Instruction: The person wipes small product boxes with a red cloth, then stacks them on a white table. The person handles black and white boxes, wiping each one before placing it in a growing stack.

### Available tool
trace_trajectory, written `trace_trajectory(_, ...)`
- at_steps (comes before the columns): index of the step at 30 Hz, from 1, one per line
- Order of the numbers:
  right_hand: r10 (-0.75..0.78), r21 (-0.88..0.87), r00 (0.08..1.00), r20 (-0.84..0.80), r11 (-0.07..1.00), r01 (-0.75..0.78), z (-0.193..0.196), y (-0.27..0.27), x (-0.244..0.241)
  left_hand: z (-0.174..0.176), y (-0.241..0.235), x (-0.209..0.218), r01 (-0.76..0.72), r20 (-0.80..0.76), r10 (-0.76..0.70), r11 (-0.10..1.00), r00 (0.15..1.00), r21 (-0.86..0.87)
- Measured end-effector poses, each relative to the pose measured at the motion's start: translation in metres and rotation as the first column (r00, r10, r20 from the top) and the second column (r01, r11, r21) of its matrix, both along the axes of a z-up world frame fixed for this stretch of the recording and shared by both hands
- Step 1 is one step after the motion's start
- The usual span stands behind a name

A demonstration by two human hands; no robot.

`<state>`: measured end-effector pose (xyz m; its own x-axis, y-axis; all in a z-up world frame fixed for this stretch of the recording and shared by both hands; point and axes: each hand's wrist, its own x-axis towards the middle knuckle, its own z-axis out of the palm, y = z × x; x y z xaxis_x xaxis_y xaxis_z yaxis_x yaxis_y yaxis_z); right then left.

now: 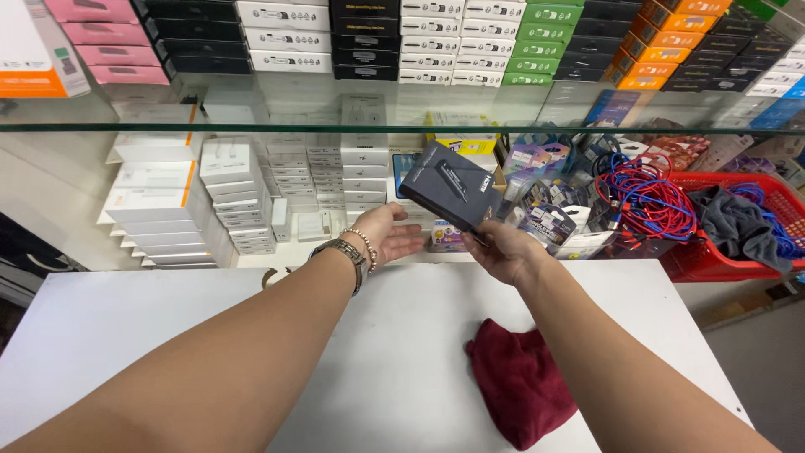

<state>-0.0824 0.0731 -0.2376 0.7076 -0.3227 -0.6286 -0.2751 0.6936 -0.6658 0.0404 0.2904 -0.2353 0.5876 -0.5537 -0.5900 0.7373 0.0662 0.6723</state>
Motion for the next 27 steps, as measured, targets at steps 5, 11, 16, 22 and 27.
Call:
trace_trajectory(5, -0.043, -0.007, 0.999, -0.005, 0.999, 0.043, -0.024, -0.049, 0.058, 0.007, -0.046, 0.009, 0.076, 0.135, -0.081, 0.996, 0.988, 0.046)
trace_trajectory(11, -0.213, 0.35, 0.977, 0.028, 0.917, 0.19, -0.033, -0.094, 0.172, 0.012, -0.113, 0.051, 0.099, 0.339, -0.104, 0.995, 0.935, 0.034)
trace_trajectory(16, -0.088, 0.275, 0.996, 0.006, 0.958, 0.083, -0.043, -0.117, 0.211, -0.002, -0.145, 0.074, 0.011, 0.288, -0.028, 0.998, 0.957, 0.058)
trace_trajectory(22, -0.102, 0.084, 0.995, -0.009, 0.991, 0.102, -0.051, -0.138, 0.196, -0.016, -0.16, 0.088, -0.025, 0.264, -0.002, 0.995, 0.965, 0.098)
trace_trajectory(27, 0.131, -0.3, 0.972, 0.195, 0.952, -0.068, -0.053, -0.187, 0.199, -0.026, -0.166, 0.113, -0.109, 0.266, 0.071, 0.986, 0.961, 0.129)
